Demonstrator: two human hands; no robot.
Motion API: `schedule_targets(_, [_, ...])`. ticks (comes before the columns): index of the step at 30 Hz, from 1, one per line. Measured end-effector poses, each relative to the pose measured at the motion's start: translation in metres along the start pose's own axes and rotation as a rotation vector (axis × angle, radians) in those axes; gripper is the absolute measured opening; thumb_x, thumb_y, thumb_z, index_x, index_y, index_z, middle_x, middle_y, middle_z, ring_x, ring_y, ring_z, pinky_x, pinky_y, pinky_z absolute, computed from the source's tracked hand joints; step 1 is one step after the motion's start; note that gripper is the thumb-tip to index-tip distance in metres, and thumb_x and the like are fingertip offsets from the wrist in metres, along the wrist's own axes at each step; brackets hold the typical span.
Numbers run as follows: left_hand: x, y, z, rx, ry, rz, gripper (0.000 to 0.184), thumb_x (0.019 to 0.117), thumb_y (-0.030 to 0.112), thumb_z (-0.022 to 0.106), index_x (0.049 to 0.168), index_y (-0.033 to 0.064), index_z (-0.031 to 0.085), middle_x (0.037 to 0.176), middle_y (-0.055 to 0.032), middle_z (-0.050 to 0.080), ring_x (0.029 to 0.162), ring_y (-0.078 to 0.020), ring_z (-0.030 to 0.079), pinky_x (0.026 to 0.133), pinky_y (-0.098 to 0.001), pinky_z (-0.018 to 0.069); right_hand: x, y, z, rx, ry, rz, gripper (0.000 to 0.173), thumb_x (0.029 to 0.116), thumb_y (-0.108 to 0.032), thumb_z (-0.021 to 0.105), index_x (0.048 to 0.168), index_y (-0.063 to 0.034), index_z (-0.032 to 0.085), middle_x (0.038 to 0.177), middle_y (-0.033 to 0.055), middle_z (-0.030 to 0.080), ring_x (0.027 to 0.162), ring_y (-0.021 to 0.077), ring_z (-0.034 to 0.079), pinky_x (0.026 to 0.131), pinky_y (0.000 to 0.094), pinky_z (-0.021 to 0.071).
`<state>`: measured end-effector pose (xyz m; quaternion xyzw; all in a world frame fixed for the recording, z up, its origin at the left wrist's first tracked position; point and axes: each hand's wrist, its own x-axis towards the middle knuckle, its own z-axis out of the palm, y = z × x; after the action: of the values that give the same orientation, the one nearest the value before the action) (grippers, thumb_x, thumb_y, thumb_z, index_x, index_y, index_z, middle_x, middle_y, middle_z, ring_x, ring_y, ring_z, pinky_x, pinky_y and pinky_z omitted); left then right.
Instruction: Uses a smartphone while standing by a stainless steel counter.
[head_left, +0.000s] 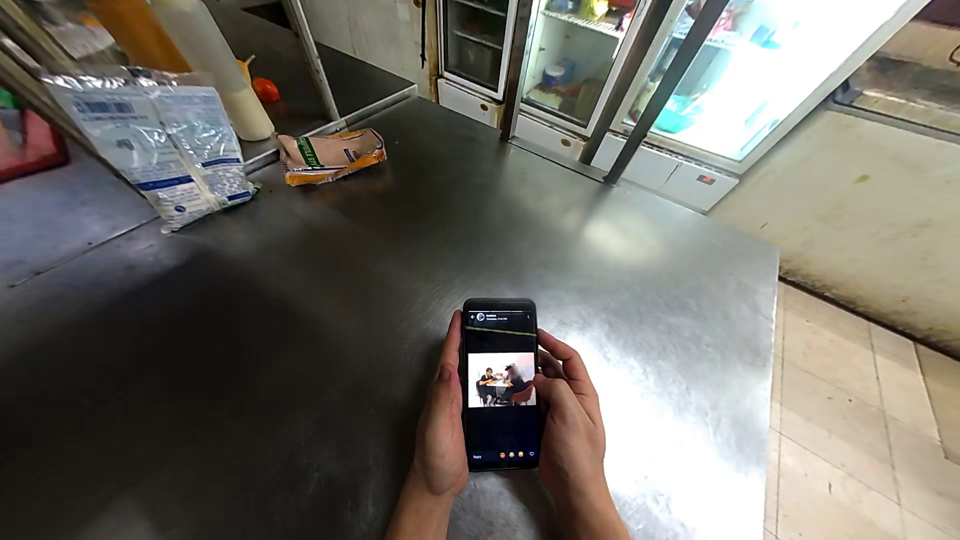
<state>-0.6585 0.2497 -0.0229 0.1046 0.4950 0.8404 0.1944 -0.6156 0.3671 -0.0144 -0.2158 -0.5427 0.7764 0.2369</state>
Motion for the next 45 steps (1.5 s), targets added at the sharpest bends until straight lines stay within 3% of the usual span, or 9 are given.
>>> schedule_targets(18, [-0.0005,-0.0003,0.0005,-0.001,-0.001,-0.001,0.089,0.0938,0.074,0.039,0.164,0.0244,0.016,0.159,-0.0049,0.041,0.142,-0.0196,0.044,0.113,-0.0402,0.0428,0.0,-0.0002,0.0004,-0.028,0.007,-0.005,0.046,0.0867,-0.004,0.045,0.129,-0.0046,0.063,0.099,0.0105,0.069,0.08,0.015,0.068,0.069,0.0293,0.0575])
schedule_targets(21, [0.0001,-0.0004,0.0003,0.014,0.005,0.004,0.089,0.094,0.074,0.039,0.164,0.0243,0.016,0.159,-0.0042,0.04,0.143,-0.0189,0.043,0.114,-0.04,0.0416,0.0002,0.0003,0.0003,-0.089,-0.017,-0.046,0.045,0.086,-0.003,0.05,0.13,-0.0042,0.061,0.098,0.0098,0.071,0.078,0.0146,0.069,0.066,0.0275,0.058])
schedule_targets(28, [0.0002,-0.0016,-0.001,0.002,-0.005,0.006,0.089,0.0935,0.075,0.039,0.164,0.0255,0.016,0.159,-0.0049,0.04,0.142,-0.0203,0.044,0.113,-0.0417,0.0431,-0.0013,0.0036,-0.0018,-0.221,-0.103,-0.072,0.058,0.0795,-0.009,0.063,0.136,-0.0085,0.051,0.102,0.0075,0.071,0.085,0.0153,0.071,0.071,0.0295,0.0605])
schedule_targets(34, [0.0005,-0.0017,-0.0015,0.019,-0.001,0.011,0.089,0.0938,0.075,0.038,0.164,0.025,0.016,0.161,-0.0041,0.038,0.145,-0.0197,0.04,0.116,-0.0412,0.04,-0.0017,0.0038,-0.0027,-0.222,-0.129,-0.077,0.06,0.0798,-0.01,0.062,0.138,-0.0093,0.049,0.106,0.0077,0.071,0.088,0.0159,0.071,0.072,0.0302,0.0607])
schedule_targets(40, [0.0008,-0.0019,-0.0021,-0.09,-0.059,-0.008,0.09,0.0938,0.074,0.041,0.164,0.0264,0.013,0.154,-0.0096,0.046,0.135,-0.0242,0.052,0.106,-0.0437,0.0498,-0.0029,-0.0007,-0.0017,-0.152,-0.132,-0.016,0.059,0.0817,-0.006,0.057,0.139,-0.009,0.048,0.105,0.0121,0.071,0.087,0.0208,0.073,0.072,0.0348,0.0628])
schedule_targets(45, [0.001,-0.0011,-0.0011,-0.1,-0.049,-0.017,0.091,0.0934,0.074,0.041,0.164,0.0257,0.012,0.154,-0.0092,0.046,0.135,-0.0239,0.052,0.106,-0.0433,0.0499,-0.0027,-0.0015,-0.0016,-0.119,-0.133,-0.02,0.056,0.0833,-0.006,0.055,0.139,-0.0081,0.048,0.105,0.0131,0.071,0.086,0.021,0.073,0.072,0.0349,0.0626])
